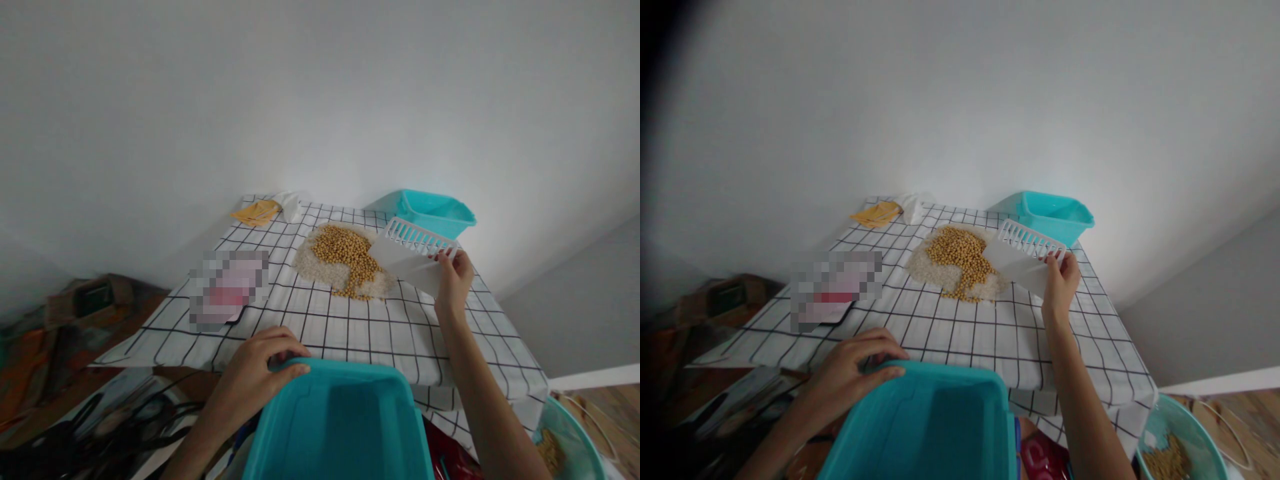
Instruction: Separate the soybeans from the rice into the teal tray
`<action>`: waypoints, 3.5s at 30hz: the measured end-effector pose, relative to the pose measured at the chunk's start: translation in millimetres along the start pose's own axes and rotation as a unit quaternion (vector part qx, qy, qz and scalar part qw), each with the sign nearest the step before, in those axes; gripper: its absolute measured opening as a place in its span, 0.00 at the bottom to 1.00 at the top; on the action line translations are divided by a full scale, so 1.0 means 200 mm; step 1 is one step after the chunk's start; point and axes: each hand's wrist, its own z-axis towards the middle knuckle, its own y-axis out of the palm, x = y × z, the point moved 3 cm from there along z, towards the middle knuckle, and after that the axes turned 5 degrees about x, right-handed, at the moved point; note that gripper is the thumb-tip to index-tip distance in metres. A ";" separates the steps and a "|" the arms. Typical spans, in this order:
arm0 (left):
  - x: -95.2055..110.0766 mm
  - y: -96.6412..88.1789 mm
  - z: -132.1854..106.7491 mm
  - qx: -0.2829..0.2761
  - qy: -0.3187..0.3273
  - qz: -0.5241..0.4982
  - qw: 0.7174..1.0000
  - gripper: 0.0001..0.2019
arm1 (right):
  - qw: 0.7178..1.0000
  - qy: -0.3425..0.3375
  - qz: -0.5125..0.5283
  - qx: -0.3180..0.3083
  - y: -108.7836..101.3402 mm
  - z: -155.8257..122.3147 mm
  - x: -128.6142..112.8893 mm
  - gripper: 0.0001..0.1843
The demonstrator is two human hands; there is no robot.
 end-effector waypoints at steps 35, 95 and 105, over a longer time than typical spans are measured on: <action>-0.03 0.01 0.00 -0.002 0.006 -0.003 1.000 0.04 | 0.998 -0.020 0.000 0.064 -0.03 0.03 0.04 0.07; -0.02 0.01 -0.01 0.004 0.007 0.003 1.000 0.04 | 0.999 -0.026 -0.018 0.024 -0.01 0.01 0.02 0.09; -0.03 0.01 0.00 0.003 0.008 0.001 1.000 0.04 | 0.999 -0.030 -0.038 -0.010 0.01 0.01 0.04 0.09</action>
